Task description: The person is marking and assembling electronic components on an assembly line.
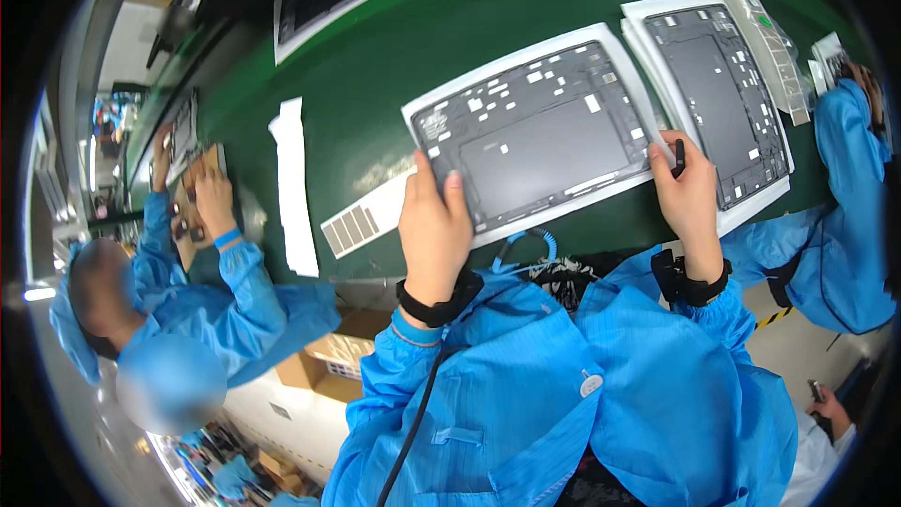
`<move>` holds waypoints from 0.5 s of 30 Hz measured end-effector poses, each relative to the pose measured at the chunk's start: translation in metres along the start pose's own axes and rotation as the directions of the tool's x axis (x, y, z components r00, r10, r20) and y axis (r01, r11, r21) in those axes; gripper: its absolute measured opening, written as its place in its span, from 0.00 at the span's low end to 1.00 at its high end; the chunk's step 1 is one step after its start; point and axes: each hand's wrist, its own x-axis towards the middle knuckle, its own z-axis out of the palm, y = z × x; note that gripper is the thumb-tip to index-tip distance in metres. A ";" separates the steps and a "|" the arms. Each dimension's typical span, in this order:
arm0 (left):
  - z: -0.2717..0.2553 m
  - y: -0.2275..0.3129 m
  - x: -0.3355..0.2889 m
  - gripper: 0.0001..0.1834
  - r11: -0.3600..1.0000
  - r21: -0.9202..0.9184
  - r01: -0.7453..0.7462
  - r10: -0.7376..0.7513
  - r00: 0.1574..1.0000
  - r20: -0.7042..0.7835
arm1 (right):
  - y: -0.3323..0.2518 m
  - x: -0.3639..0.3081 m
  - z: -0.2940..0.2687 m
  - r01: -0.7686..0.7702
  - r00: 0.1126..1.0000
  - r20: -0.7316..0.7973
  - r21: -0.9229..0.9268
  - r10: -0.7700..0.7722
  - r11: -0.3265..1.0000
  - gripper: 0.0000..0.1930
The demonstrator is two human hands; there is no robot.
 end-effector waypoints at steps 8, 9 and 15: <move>-0.032 -0.041 -0.080 0.23 0.979 -0.025 -0.203 0.204 0.978 0.045 | -0.018 0.004 0.019 0.329 0.933 -0.050 -0.276 -0.355 0.903 0.07; -0.043 -0.050 -0.097 0.21 0.986 -0.117 -0.115 0.141 0.959 0.245 | -0.020 0.005 0.020 0.280 0.955 -0.014 -0.300 -0.297 0.912 0.07; -0.076 -0.114 -0.106 0.15 0.954 -0.153 -0.257 0.286 0.933 0.219 | -0.024 0.004 0.005 0.206 0.969 -0.062 -0.342 -0.241 0.917 0.06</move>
